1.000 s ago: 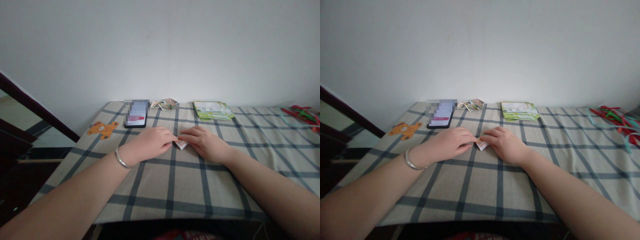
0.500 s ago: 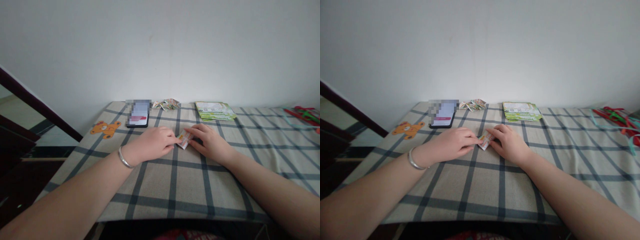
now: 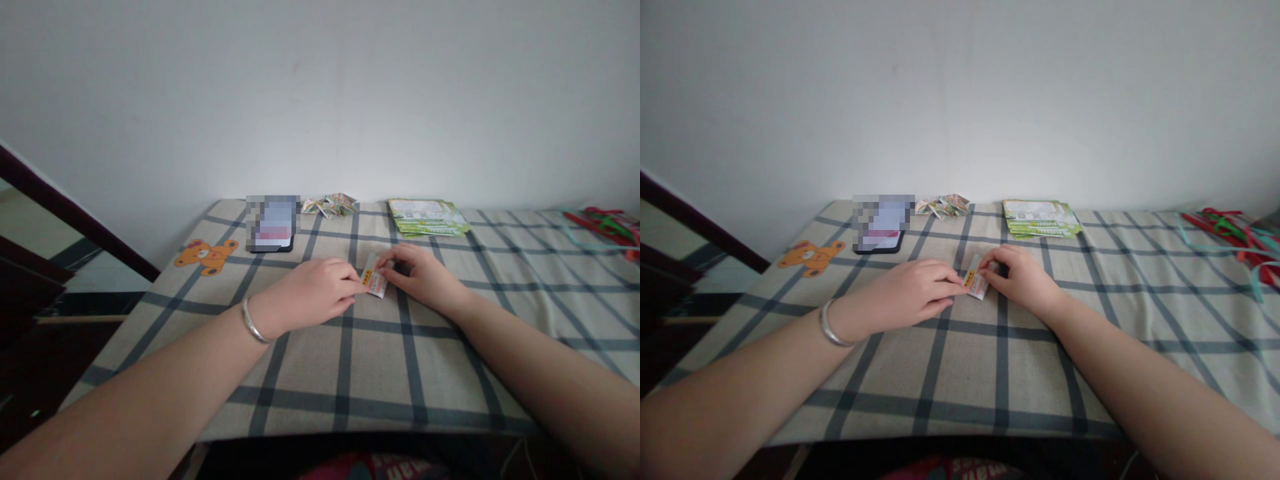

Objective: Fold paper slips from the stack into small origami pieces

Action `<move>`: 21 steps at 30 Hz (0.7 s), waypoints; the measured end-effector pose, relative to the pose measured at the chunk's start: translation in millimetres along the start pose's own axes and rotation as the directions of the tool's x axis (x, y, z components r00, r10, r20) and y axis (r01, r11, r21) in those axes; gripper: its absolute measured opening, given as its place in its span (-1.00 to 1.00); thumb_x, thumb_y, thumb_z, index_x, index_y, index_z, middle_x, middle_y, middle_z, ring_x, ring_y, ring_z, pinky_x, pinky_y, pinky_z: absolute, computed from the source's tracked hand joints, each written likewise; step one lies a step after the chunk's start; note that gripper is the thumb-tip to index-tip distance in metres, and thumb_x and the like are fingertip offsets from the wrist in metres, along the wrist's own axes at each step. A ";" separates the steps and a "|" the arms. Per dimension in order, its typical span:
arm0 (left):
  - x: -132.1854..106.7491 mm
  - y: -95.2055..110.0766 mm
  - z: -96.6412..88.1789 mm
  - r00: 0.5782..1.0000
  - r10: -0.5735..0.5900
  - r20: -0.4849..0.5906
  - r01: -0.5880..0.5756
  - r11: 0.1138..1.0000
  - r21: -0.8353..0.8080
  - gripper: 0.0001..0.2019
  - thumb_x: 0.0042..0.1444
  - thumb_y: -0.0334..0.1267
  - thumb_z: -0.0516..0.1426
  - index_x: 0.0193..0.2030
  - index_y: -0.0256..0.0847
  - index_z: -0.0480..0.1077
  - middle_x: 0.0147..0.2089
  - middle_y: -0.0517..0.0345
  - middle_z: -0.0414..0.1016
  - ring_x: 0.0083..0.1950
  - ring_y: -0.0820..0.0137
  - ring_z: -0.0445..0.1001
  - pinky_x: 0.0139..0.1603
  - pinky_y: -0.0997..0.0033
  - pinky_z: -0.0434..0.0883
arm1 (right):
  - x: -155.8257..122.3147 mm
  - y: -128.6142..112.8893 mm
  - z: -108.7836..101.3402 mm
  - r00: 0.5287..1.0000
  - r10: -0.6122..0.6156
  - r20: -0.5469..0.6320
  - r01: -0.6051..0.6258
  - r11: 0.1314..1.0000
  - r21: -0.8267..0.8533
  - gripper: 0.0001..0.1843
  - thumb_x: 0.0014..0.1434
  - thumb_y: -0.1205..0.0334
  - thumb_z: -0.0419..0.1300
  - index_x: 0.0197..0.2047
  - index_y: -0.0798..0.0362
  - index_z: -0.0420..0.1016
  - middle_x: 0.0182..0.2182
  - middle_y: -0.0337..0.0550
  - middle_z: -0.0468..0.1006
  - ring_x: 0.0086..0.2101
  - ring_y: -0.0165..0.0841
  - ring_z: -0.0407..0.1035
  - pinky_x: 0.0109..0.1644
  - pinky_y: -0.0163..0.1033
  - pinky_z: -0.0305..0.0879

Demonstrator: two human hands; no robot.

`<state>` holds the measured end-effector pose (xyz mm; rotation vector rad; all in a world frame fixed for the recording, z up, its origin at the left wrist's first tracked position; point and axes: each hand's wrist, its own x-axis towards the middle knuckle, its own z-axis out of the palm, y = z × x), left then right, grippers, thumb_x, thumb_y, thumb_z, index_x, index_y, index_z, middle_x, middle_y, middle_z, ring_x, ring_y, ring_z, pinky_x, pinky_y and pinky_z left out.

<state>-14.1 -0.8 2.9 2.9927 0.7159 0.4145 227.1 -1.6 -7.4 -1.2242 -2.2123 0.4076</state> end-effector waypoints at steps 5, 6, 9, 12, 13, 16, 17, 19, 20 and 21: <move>0.3 0.3 -2.1 1.000 0.013 0.019 -0.014 1.000 0.023 -0.74 0.17 -0.36 0.14 0.01 -0.13 0.46 -0.06 0.09 0.48 -0.01 0.31 0.43 0.06 0.23 0.40 | -5.9 -5.8 -3.8 0.991 -0.137 0.001 0.136 0.985 -0.106 -0.68 0.11 0.16 0.29 -0.05 -0.02 0.50 0.05 -0.01 0.41 0.01 -0.18 0.36 0.09 -0.04 0.34; 0.3 0.5 -2.6 1.000 0.014 0.020 -0.015 1.000 0.027 -0.74 0.17 -0.35 0.14 0.00 -0.14 0.46 -0.06 0.08 0.47 -0.01 0.31 0.43 0.06 0.24 0.40 | -7.6 -7.9 -4.6 0.990 -0.141 0.009 0.140 0.981 -0.131 -0.68 0.11 0.15 0.29 -0.04 -0.03 0.51 0.07 0.00 0.39 0.02 -0.17 0.36 0.09 -0.04 0.35; 0.2 1.3 -3.4 1.000 0.011 0.021 -0.012 0.999 0.038 -0.74 0.17 -0.35 0.14 0.01 -0.15 0.45 -0.06 0.05 0.46 -0.02 0.30 0.43 0.05 0.23 0.41 | -12.1 -14.3 -5.6 0.986 -0.161 0.032 0.164 0.965 -0.206 -0.65 0.09 0.10 0.30 -0.03 -0.06 0.52 0.11 -0.01 0.37 0.03 -0.15 0.37 0.08 -0.03 0.37; 0.5 1.7 -3.6 1.000 0.012 0.018 -0.013 0.999 0.037 -0.74 0.18 -0.36 0.12 0.00 -0.16 0.46 -0.07 0.04 0.47 -0.03 0.29 0.44 0.03 0.22 0.41 | -14.9 -19.2 -4.8 0.986 -0.161 0.045 0.167 0.943 -0.289 -0.62 0.08 0.06 0.30 -0.01 -0.09 0.52 0.17 -0.03 0.34 0.00 -0.12 0.41 0.00 -0.02 0.43; 0.8 1.5 -3.6 1.000 0.013 0.017 -0.014 0.999 0.033 -0.75 0.18 -0.36 0.12 -0.01 -0.17 0.46 -0.07 0.04 0.47 -0.03 0.29 0.44 0.03 0.22 0.42 | -15.4 -20.2 -4.2 0.987 -0.151 0.051 0.159 0.936 -0.314 -0.62 0.09 0.05 0.29 -0.01 -0.10 0.52 0.18 -0.03 0.34 -0.01 -0.12 0.42 -0.02 -0.03 0.45; 1.9 0.0 -3.3 1.000 0.014 0.015 -0.014 1.000 0.001 -0.75 0.18 -0.38 0.11 -0.01 -0.20 0.46 -0.07 0.05 0.49 -0.03 0.30 0.44 0.04 0.24 0.41 | -15.3 -20.5 -2.7 0.989 -0.126 0.074 0.144 0.926 -0.348 -0.65 0.13 0.04 0.25 -0.01 -0.08 0.54 0.17 -0.01 0.36 0.02 -0.11 0.40 0.03 0.00 0.42; 2.2 -0.7 -3.0 1.000 0.015 0.016 -0.014 1.000 -0.013 -0.75 0.18 -0.39 0.11 -0.02 -0.20 0.46 -0.08 0.06 0.50 -0.02 0.31 0.45 0.06 0.24 0.41 | -15.0 -19.6 -2.2 0.989 -0.124 0.076 0.143 0.927 -0.346 -0.65 0.14 0.05 0.24 -0.01 -0.06 0.54 0.17 0.01 0.36 0.04 -0.10 0.38 0.07 0.02 0.39; 2.5 -2.4 -2.2 1.000 0.017 0.013 -0.016 0.999 -0.034 -0.76 0.19 -0.39 0.10 -0.03 -0.20 0.47 -0.08 0.07 0.52 -0.01 0.31 0.45 0.10 0.24 0.39 | -14.0 -16.6 -1.3 0.990 -0.126 0.070 0.142 0.934 -0.328 -0.66 0.15 0.07 0.23 -0.02 -0.04 0.55 0.17 0.04 0.35 0.08 -0.10 0.35 0.13 0.03 0.34; 2.5 -3.0 -1.8 1.000 0.018 0.011 -0.017 0.999 -0.040 -0.77 0.19 -0.39 0.10 -0.03 -0.20 0.48 -0.08 0.07 0.52 0.00 0.31 0.45 0.11 0.23 0.38 | -13.5 -14.9 -0.9 0.990 -0.127 0.067 0.141 0.939 -0.315 -0.67 0.15 0.08 0.23 -0.02 -0.03 0.55 0.17 0.05 0.34 0.09 -0.10 0.33 0.15 0.03 0.32; 2.5 -3.6 -1.4 1.000 0.017 0.010 -0.017 0.999 -0.044 -0.77 0.20 -0.38 0.10 -0.03 -0.19 0.48 -0.07 0.07 0.53 0.01 0.31 0.45 0.12 0.23 0.38 | -13.0 -13.3 -0.5 0.990 -0.127 0.065 0.141 0.943 -0.301 -0.67 0.15 0.09 0.23 -0.02 -0.03 0.55 0.17 0.05 0.34 0.10 -0.11 0.33 0.15 0.03 0.31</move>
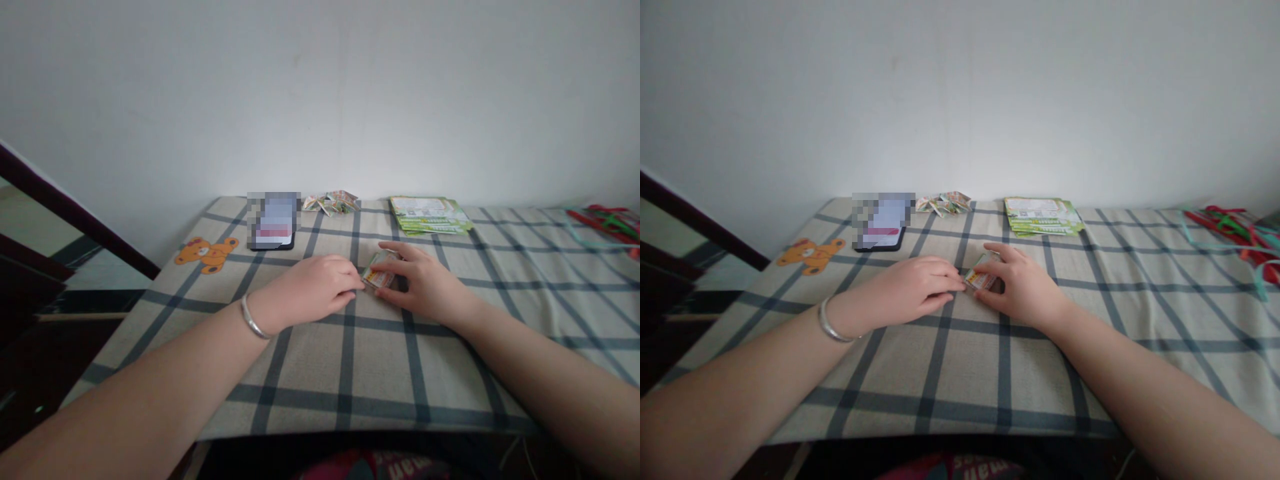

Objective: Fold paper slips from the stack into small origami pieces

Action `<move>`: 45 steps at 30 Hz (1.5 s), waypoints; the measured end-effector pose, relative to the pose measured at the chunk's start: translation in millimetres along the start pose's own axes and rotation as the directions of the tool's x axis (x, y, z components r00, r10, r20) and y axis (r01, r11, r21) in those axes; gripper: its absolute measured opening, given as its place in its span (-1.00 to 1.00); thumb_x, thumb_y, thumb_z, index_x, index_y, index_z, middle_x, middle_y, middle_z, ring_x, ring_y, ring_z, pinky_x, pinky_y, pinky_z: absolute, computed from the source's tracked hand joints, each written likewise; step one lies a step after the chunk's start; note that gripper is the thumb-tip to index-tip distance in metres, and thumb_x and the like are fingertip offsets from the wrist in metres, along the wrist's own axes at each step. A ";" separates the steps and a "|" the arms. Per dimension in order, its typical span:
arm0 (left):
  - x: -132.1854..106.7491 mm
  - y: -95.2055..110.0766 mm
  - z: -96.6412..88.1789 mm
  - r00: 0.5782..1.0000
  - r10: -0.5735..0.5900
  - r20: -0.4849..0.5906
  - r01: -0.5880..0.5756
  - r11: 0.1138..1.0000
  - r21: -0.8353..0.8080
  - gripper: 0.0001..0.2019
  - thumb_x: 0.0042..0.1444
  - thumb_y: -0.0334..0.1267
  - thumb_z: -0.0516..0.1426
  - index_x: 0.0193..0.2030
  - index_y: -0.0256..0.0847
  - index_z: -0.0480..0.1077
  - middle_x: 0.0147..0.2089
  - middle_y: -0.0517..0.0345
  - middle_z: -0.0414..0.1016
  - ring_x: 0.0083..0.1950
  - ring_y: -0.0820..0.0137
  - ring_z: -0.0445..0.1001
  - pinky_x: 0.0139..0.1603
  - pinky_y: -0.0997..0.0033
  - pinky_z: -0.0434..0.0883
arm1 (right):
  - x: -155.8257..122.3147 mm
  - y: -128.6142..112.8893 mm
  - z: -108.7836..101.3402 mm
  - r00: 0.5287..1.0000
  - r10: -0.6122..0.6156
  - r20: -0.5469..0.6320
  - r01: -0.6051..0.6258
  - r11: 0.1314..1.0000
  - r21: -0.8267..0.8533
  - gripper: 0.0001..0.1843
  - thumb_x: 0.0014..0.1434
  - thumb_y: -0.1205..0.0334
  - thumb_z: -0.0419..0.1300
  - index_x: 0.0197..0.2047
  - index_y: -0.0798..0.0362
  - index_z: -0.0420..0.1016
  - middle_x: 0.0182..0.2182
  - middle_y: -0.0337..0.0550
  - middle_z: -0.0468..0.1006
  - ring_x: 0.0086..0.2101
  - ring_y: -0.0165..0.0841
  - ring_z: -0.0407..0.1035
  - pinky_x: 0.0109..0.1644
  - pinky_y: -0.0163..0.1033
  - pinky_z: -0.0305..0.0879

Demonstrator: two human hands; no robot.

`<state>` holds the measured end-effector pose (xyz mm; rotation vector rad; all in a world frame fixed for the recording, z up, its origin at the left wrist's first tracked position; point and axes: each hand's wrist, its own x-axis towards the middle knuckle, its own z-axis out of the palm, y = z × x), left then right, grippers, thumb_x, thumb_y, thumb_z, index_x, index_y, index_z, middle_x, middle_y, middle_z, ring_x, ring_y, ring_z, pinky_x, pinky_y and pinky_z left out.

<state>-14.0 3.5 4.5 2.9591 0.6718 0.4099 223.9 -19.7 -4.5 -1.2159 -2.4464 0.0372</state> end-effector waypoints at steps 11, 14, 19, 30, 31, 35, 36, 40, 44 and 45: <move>-0.8 -2.8 1.9 1.000 -0.009 -0.029 0.008 0.999 -0.036 -0.81 0.21 -0.37 0.10 -0.09 -0.21 0.49 -0.09 0.09 0.55 0.01 0.32 0.45 0.14 0.23 0.37 | 3.9 -2.6 -1.5 0.991 -0.119 0.056 0.124 0.988 -0.090 -0.62 0.22 0.10 0.14 0.08 0.01 0.46 0.06 0.02 0.44 -0.02 -0.10 0.33 0.08 0.07 0.31; -0.4 -2.3 1.3 0.999 -0.008 -0.041 0.006 0.999 -0.038 -0.82 0.21 -0.37 0.10 -0.11 -0.22 0.49 -0.12 0.09 0.54 -0.01 0.33 0.46 0.11 0.25 0.39 | 3.4 -2.5 -1.6 0.990 -0.132 0.055 0.137 0.986 -0.098 -0.58 0.23 0.10 0.13 0.12 0.06 0.38 0.05 0.04 0.45 -0.03 -0.08 0.32 0.06 0.07 0.31; 0.7 -1.1 0.4 0.997 -0.042 -0.057 0.041 0.999 -0.019 -0.84 0.22 -0.37 0.08 -0.14 -0.24 0.48 -0.15 0.06 0.52 -0.06 0.34 0.46 0.03 0.28 0.41 | 1.7 0.1 -0.7 0.994 -0.106 0.029 0.107 0.994 -0.036 -0.51 0.20 0.11 0.16 0.15 0.11 0.27 -0.04 0.10 0.47 -0.10 -0.08 0.33 -0.04 0.03 0.36; 1.7 -4.7 5.4 0.987 -0.130 -0.091 0.125 0.990 -0.059 -0.83 0.22 -0.40 0.06 -0.08 -0.23 0.41 -0.13 0.10 0.50 -0.06 0.34 0.46 0.03 0.27 0.40 | 8.0 2.1 0.8 0.986 -0.158 0.055 0.161 0.986 -0.043 -0.70 0.22 0.08 0.14 -0.04 0.06 0.41 0.02 0.07 0.44 -0.01 -0.08 0.28 0.05 0.05 0.28; 1.2 -5.4 5.6 0.990 -0.105 -0.091 0.101 0.993 -0.058 -0.81 0.22 -0.41 0.06 -0.06 -0.22 0.42 -0.11 0.09 0.51 -0.04 0.34 0.46 0.05 0.26 0.40 | 7.9 1.9 1.0 0.985 -0.163 0.059 0.166 0.984 -0.058 -0.69 0.23 0.07 0.13 -0.03 0.06 0.42 0.03 0.07 0.43 -0.01 -0.08 0.28 0.05 0.05 0.28; -0.3 -5.4 5.7 0.996 -0.014 -0.090 0.012 1.000 -0.019 -0.71 0.19 -0.41 0.10 0.04 -0.19 0.41 0.01 0.05 0.49 0.06 0.32 0.41 0.15 0.22 0.36 | 7.4 0.0 0.2 0.983 -0.165 0.077 0.174 0.977 -0.121 -0.65 0.25 0.03 0.10 -0.02 0.07 0.42 0.06 0.07 0.42 -0.03 -0.07 0.29 0.05 0.07 0.29; -0.3 -4.5 5.5 0.996 -0.010 -0.088 0.009 1.000 -0.006 -0.70 0.18 -0.41 0.11 0.06 -0.19 0.41 0.03 0.05 0.48 0.07 0.32 0.40 0.15 0.22 0.36 | 7.4 -0.4 0.1 0.983 -0.164 0.081 0.173 0.976 -0.132 -0.65 0.25 0.03 0.09 -0.01 0.07 0.42 0.07 0.07 0.42 -0.02 -0.06 0.29 0.05 0.08 0.29; 0.7 1.5 4.2 0.998 -0.039 -0.059 0.041 0.998 0.037 -0.77 0.20 -0.39 0.10 -0.02 -0.20 0.46 -0.05 0.05 0.48 0.02 0.31 0.41 0.11 0.22 0.37 | 6.3 -0.4 2.7 0.987 -0.150 0.060 0.156 0.981 -0.114 -0.58 0.25 0.03 0.09 0.09 0.07 0.35 0.13 0.08 0.37 0.06 -0.05 0.27 0.11 0.09 0.28; 1.6 9.6 2.3 0.996 -0.074 -0.039 0.077 0.992 0.096 -0.81 0.19 -0.36 0.10 -0.08 -0.22 0.47 -0.10 0.06 0.48 -0.03 0.28 0.41 0.04 0.20 0.40 | 2.5 1.4 5.3 0.996 -0.070 -0.061 0.070 0.998 -0.002 -0.45 0.14 0.04 0.24 0.12 0.09 0.26 0.20 0.18 0.25 0.11 -0.05 0.27 0.11 0.05 0.33; 1.6 11.4 1.8 0.996 -0.079 -0.033 0.082 0.990 0.117 -0.81 0.19 -0.35 0.10 -0.08 -0.23 0.47 -0.10 0.05 0.48 -0.04 0.27 0.41 0.03 0.19 0.40 | 1.5 1.7 4.7 0.996 -0.044 -0.083 0.046 0.999 0.023 -0.43 0.10 0.03 0.27 0.12 0.08 0.25 0.19 0.18 0.25 0.09 -0.05 0.30 0.09 0.04 0.35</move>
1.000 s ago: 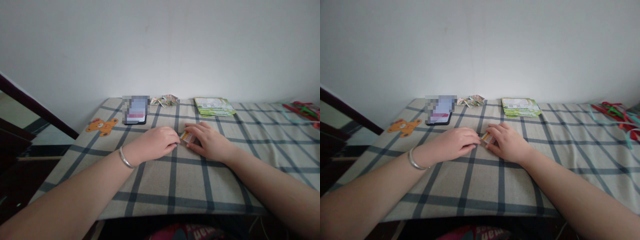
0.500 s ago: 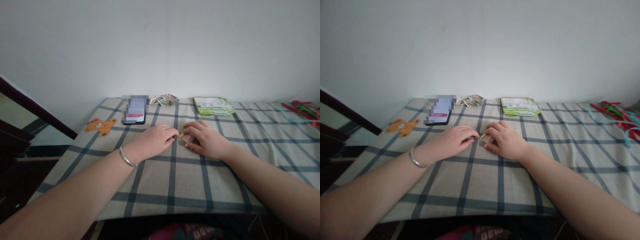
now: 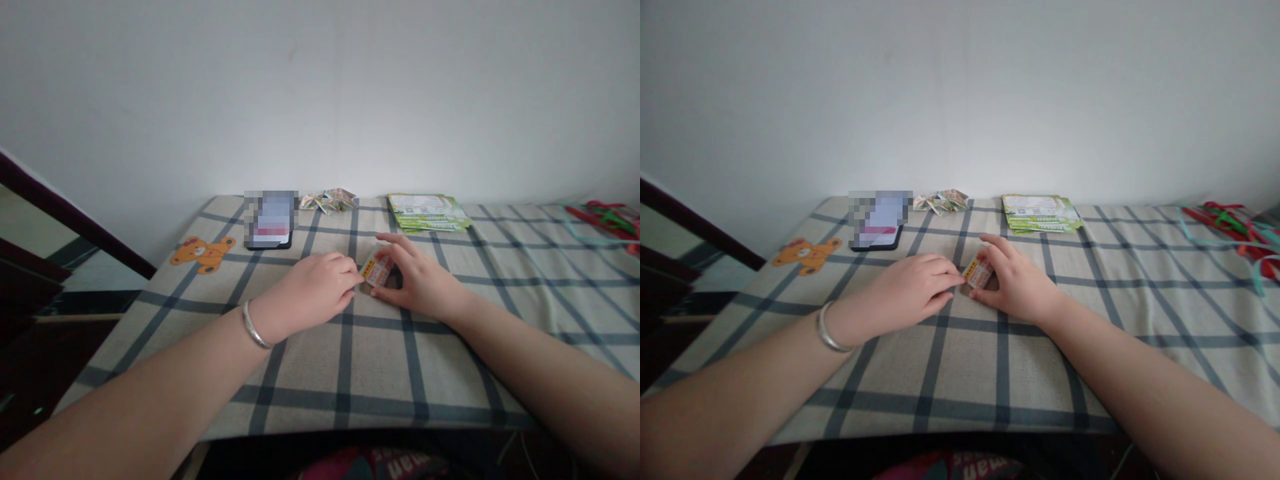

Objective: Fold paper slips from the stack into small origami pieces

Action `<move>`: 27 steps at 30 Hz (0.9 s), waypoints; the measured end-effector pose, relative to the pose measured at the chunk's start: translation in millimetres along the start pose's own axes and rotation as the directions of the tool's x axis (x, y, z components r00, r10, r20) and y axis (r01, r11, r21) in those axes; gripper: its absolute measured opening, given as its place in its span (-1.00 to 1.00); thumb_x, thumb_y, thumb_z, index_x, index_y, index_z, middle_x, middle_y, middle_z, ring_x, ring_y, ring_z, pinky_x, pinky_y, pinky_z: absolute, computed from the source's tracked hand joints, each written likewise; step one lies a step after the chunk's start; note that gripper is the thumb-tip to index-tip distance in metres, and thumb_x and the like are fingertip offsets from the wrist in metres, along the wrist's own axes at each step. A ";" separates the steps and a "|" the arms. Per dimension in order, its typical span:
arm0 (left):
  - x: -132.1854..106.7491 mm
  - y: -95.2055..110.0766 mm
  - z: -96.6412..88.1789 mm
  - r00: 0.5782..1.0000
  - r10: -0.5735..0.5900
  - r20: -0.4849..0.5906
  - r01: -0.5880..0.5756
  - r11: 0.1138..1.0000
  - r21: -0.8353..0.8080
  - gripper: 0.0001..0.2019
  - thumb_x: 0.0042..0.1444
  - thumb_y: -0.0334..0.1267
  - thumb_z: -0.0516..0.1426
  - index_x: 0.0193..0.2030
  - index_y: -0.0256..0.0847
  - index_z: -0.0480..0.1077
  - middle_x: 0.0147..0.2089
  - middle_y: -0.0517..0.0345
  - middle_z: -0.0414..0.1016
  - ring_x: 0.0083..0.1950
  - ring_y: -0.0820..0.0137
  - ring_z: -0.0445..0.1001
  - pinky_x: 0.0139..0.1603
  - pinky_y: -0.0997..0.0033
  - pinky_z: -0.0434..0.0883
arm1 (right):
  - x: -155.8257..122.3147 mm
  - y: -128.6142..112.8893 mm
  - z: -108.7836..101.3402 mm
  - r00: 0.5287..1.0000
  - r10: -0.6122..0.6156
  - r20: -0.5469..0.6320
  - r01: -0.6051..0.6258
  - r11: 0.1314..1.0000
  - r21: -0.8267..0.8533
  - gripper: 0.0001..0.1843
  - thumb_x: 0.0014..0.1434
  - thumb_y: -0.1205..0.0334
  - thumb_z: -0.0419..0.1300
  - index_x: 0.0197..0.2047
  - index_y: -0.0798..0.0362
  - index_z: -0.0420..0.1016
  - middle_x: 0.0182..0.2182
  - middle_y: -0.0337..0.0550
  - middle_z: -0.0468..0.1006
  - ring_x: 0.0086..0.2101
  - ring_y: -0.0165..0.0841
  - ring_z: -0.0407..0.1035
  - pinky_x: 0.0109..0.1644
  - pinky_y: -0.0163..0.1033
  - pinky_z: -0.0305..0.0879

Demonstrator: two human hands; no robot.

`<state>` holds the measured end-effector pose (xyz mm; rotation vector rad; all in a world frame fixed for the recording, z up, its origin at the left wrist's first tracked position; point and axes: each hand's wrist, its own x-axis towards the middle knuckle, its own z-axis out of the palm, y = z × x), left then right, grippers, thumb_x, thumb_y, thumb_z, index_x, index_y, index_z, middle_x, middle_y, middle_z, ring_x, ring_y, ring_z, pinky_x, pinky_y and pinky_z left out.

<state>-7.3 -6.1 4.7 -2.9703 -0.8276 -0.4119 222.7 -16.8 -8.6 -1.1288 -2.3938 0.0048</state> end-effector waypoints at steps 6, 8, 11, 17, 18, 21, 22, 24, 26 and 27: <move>-0.7 0.4 -3.0 1.000 0.010 0.023 -0.011 1.000 0.023 -0.79 0.19 -0.35 0.10 -0.06 -0.24 0.46 -0.10 0.06 0.48 -0.03 0.27 0.42 0.03 0.18 0.41 | -2.6 0.7 -7.6 0.996 0.069 0.063 -0.072 0.996 0.053 -0.64 0.07 0.10 0.31 -0.07 0.01 0.43 0.06 0.04 0.36 -0.03 -0.14 0.40 0.03 -0.02 0.41; -0.6 -2.3 -3.2 0.999 0.020 0.030 -0.020 1.000 0.003 -0.79 0.19 -0.36 0.10 -0.05 -0.23 0.46 -0.09 0.06 0.48 -0.02 0.27 0.42 0.05 0.19 0.40 | -2.8 1.5 -7.3 0.995 0.077 0.066 -0.080 0.996 0.034 -0.68 0.09 0.11 0.30 -0.08 -0.01 0.48 0.08 0.03 0.36 0.01 -0.13 0.38 0.08 0.00 0.38; -0.3 -5.7 -3.1 0.999 0.032 0.035 -0.031 0.999 -0.020 -0.77 0.20 -0.37 0.09 -0.02 -0.22 0.46 -0.07 0.07 0.48 -0.01 0.28 0.41 0.07 0.20 0.39 | -3.0 2.9 -5.2 0.994 0.075 0.077 -0.075 0.997 0.000 -0.67 0.12 0.10 0.27 -0.04 -0.04 0.51 0.13 0.02 0.34 0.08 -0.12 0.33 0.15 0.02 0.32; 0.5 -7.7 -0.9 1.000 0.008 0.023 -0.007 0.998 -0.069 -0.78 0.23 -0.35 0.07 -0.04 -0.23 0.47 -0.08 0.08 0.50 -0.01 0.30 0.43 0.09 0.23 0.38 | -0.6 0.8 -5.5 0.992 0.007 0.126 -0.003 1.000 -0.031 -0.65 0.20 0.13 0.18 0.04 0.01 0.49 0.10 0.02 0.41 0.08 -0.14 0.32 0.17 0.03 0.27; 0.6 -7.9 -0.4 1.000 -0.003 0.018 0.004 0.997 -0.081 -0.79 0.24 -0.34 0.07 -0.06 -0.23 0.48 -0.09 0.08 0.51 -0.01 0.31 0.43 0.09 0.23 0.38 | 0.3 -0.2 -6.0 0.992 -0.008 0.130 0.014 0.999 -0.041 -0.65 0.21 0.14 0.17 0.05 0.03 0.49 0.09 0.02 0.43 0.07 -0.14 0.32 0.16 0.04 0.27; 0.5 -9.0 1.1 1.000 -0.023 -0.002 0.023 0.993 -0.114 -0.80 0.26 -0.33 0.05 -0.09 -0.24 0.49 -0.13 0.08 0.52 -0.02 0.32 0.44 0.10 0.24 0.37 | 3.0 -2.3 -7.2 0.989 -0.040 0.139 0.049 0.997 -0.060 -0.63 0.21 0.15 0.16 0.07 0.06 0.47 0.07 0.02 0.46 0.03 -0.11 0.32 0.13 0.07 0.27; 0.5 -9.5 1.5 1.000 -0.024 -0.008 0.022 0.992 -0.125 -0.80 0.26 -0.34 0.04 -0.10 -0.24 0.49 -0.14 0.09 0.52 -0.03 0.32 0.44 0.10 0.25 0.37 | 3.8 -2.5 -7.5 0.989 -0.047 0.142 0.056 0.997 -0.062 -0.62 0.21 0.15 0.16 0.08 0.07 0.47 0.07 0.02 0.46 0.02 -0.11 0.32 0.12 0.06 0.27; 0.5 -11.1 2.2 0.999 -0.033 -0.019 0.030 0.989 -0.146 -0.81 0.26 -0.36 0.04 -0.12 -0.24 0.48 -0.15 0.09 0.52 -0.04 0.33 0.45 0.09 0.26 0.37 | 5.1 -2.4 -8.1 0.986 -0.058 0.157 0.069 0.995 -0.068 -0.60 0.23 0.14 0.14 0.10 0.07 0.45 0.07 0.02 0.46 0.00 -0.12 0.32 0.11 0.06 0.27; 0.6 -13.1 2.7 0.998 -0.059 -0.027 0.053 0.984 -0.173 -0.82 0.25 -0.38 0.05 -0.13 -0.24 0.47 -0.17 0.10 0.52 -0.07 0.35 0.46 0.04 0.29 0.38 | 5.8 -1.9 -8.4 0.982 -0.064 0.177 0.080 0.993 -0.086 -0.59 0.24 0.13 0.12 0.12 0.05 0.44 0.08 0.01 0.44 -0.01 -0.11 0.32 0.10 0.08 0.27; 0.7 -14.2 3.1 0.997 -0.070 -0.030 0.064 0.980 -0.186 -0.83 0.24 -0.39 0.05 -0.14 -0.24 0.47 -0.18 0.11 0.52 -0.09 0.36 0.46 0.02 0.30 0.39 | 6.0 -1.5 -8.4 0.981 -0.065 0.184 0.084 0.991 -0.099 -0.58 0.24 0.12 0.11 0.13 0.05 0.43 0.10 0.02 0.43 -0.01 -0.09 0.31 0.10 0.10 0.26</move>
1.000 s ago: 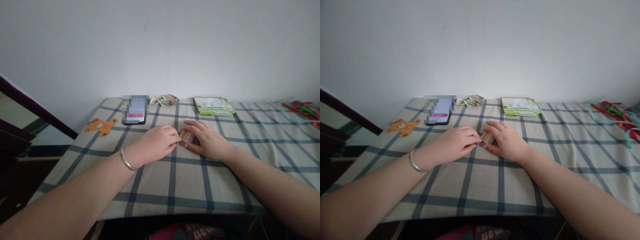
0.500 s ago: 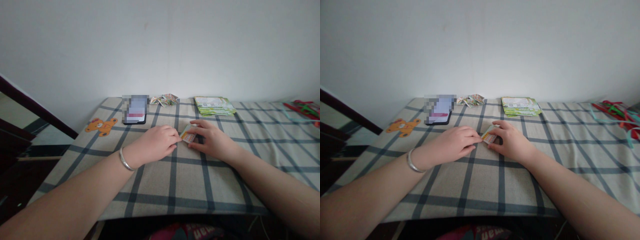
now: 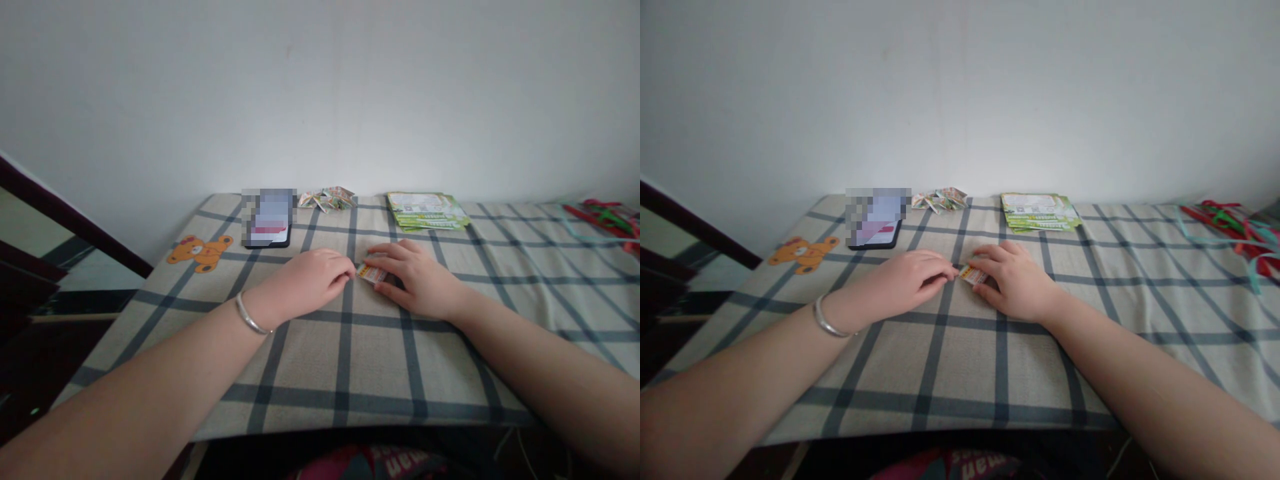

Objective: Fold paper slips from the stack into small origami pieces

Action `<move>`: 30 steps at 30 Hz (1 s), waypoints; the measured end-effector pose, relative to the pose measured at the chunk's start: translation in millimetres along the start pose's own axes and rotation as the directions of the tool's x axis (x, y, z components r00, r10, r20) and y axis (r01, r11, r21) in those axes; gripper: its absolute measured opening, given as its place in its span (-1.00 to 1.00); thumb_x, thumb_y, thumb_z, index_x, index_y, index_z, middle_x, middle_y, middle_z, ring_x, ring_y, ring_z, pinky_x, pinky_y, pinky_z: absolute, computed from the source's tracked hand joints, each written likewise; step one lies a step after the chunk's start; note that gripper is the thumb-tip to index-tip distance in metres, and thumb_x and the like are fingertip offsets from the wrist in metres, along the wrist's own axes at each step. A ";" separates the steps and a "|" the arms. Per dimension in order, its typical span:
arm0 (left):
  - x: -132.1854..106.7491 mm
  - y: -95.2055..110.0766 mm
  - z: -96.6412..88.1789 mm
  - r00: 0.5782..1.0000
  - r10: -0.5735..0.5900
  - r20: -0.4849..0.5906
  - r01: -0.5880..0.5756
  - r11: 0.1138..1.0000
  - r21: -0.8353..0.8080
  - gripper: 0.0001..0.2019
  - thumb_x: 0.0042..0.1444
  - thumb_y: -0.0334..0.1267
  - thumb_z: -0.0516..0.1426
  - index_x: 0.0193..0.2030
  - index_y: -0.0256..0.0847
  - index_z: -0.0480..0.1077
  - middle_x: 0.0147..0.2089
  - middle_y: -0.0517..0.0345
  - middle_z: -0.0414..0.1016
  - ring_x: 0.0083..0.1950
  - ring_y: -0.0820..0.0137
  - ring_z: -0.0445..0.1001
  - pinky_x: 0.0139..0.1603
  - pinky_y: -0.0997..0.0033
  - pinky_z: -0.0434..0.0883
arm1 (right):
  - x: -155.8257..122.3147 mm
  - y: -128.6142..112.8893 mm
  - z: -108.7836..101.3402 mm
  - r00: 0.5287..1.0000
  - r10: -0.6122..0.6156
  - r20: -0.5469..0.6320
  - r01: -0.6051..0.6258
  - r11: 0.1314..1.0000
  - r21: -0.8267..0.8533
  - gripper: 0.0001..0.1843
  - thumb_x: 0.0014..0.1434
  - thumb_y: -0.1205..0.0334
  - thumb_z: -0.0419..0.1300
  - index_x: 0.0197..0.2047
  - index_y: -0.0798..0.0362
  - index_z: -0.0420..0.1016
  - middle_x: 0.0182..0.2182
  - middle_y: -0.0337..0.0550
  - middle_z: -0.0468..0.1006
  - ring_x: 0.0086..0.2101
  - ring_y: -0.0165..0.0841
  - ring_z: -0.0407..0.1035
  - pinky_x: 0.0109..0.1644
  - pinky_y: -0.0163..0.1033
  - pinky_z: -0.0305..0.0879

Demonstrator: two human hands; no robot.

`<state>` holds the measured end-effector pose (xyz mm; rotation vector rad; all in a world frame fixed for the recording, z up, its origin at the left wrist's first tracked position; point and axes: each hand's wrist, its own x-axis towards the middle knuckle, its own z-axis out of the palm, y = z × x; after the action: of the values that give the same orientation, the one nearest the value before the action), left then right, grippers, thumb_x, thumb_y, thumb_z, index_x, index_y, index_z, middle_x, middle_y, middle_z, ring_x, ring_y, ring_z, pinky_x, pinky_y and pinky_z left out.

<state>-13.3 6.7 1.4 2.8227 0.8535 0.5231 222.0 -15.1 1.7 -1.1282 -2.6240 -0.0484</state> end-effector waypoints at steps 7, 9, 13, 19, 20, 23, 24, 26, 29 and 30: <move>0.9 -5.0 4.0 1.000 0.005 -0.026 -0.006 0.999 -0.032 -0.82 0.21 -0.42 0.07 -0.14 -0.22 0.47 -0.16 0.14 0.53 -0.08 0.37 0.47 0.02 0.31 0.39 | 1.7 -0.1 2.2 0.999 -0.042 0.034 0.043 0.998 -0.035 -0.52 0.26 0.14 0.06 0.20 0.10 0.36 0.18 0.09 0.31 0.08 -0.06 0.23 0.17 0.09 0.21; 1.0 -4.9 5.1 0.999 0.027 -0.027 -0.027 0.999 -0.019 -0.80 0.21 -0.44 0.07 -0.11 -0.22 0.49 -0.14 0.12 0.54 -0.05 0.36 0.47 0.07 0.30 0.39 | 2.3 -0.2 2.6 0.998 -0.051 0.041 0.052 0.998 -0.029 -0.53 0.26 0.15 0.05 0.19 0.12 0.37 0.17 0.10 0.31 0.09 -0.06 0.22 0.17 0.08 0.22; 1.0 -3.9 4.9 0.998 0.063 -0.032 -0.062 0.998 0.014 -0.78 0.21 -0.44 0.07 -0.07 -0.24 0.50 -0.08 0.09 0.55 0.00 0.35 0.46 0.12 0.28 0.37 | 2.8 0.8 2.7 0.998 -0.049 0.027 0.049 0.999 0.002 -0.56 0.24 0.19 0.06 0.16 0.12 0.38 0.14 0.12 0.34 0.09 -0.06 0.22 0.18 0.09 0.23; 1.2 -0.6 1.7 0.997 0.083 0.005 -0.083 0.996 0.034 -0.79 0.23 -0.40 0.08 -0.06 -0.24 0.49 -0.10 0.09 0.53 -0.02 0.34 0.45 0.10 0.27 0.38 | 2.6 1.6 3.5 0.999 -0.030 -0.013 0.031 0.999 0.040 -0.57 0.21 0.21 0.10 0.13 0.13 0.40 0.10 0.09 0.39 0.06 -0.10 0.26 0.17 0.05 0.24; 1.1 0.0 1.5 0.997 0.083 0.007 -0.083 0.996 0.040 -0.80 0.23 -0.40 0.08 -0.06 -0.24 0.49 -0.10 0.09 0.53 -0.02 0.34 0.44 0.09 0.27 0.38 | 2.6 1.6 3.8 0.999 -0.029 -0.018 0.030 0.999 0.042 -0.57 0.22 0.21 0.09 0.14 0.13 0.40 0.10 0.09 0.40 0.06 -0.10 0.26 0.17 0.04 0.24; 0.7 1.6 1.8 0.996 0.089 0.013 -0.090 0.994 0.062 -0.79 0.24 -0.40 0.07 -0.06 -0.24 0.48 -0.09 0.08 0.50 -0.02 0.33 0.43 0.09 0.26 0.38 | 2.6 2.4 4.7 0.999 -0.021 -0.040 0.024 0.998 0.059 -0.56 0.22 0.20 0.09 0.15 0.13 0.40 0.08 0.09 0.42 0.05 -0.11 0.28 0.15 0.04 0.27; 0.5 2.0 2.1 0.996 0.092 0.013 -0.093 0.993 0.072 -0.79 0.24 -0.40 0.07 -0.06 -0.25 0.48 -0.09 0.07 0.50 -0.02 0.32 0.43 0.08 0.26 0.38 | 2.5 2.9 5.2 0.999 -0.018 -0.048 0.021 0.998 0.066 -0.56 0.22 0.20 0.09 0.15 0.11 0.40 0.08 0.08 0.43 0.05 -0.11 0.29 0.14 0.04 0.28; 0.3 2.9 2.8 0.995 0.094 0.014 -0.095 0.991 0.096 -0.79 0.25 -0.39 0.06 -0.06 -0.25 0.48 -0.08 0.06 0.49 -0.02 0.32 0.42 0.08 0.25 0.39 | 2.1 3.9 6.5 0.998 -0.011 -0.056 0.015 0.997 0.073 -0.56 0.21 0.20 0.11 0.14 0.10 0.40 0.08 0.07 0.43 0.06 -0.10 0.30 0.15 0.05 0.28; 0.2 4.0 3.2 0.996 0.093 0.016 -0.094 0.988 0.124 -0.79 0.25 -0.38 0.06 -0.06 -0.26 0.48 -0.09 0.05 0.48 -0.02 0.31 0.42 0.07 0.23 0.39 | 1.8 4.9 7.9 0.998 -0.007 -0.057 0.011 0.997 0.072 -0.54 0.20 0.19 0.13 0.15 0.10 0.40 0.09 0.06 0.42 0.07 -0.11 0.30 0.16 0.04 0.27; 0.2 4.3 3.2 0.996 0.092 0.016 -0.093 0.987 0.128 -0.79 0.25 -0.38 0.06 -0.06 -0.25 0.48 -0.10 0.06 0.48 -0.03 0.31 0.42 0.07 0.23 0.39 | 1.9 5.0 7.9 0.998 -0.008 -0.055 0.011 0.998 0.068 -0.54 0.20 0.19 0.13 0.15 0.10 0.39 0.10 0.06 0.42 0.07 -0.11 0.29 0.16 0.04 0.27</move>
<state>-9.8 3.2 -0.5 2.9915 0.7845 0.4812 222.3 -9.1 -5.8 -1.0763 -2.5629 0.0085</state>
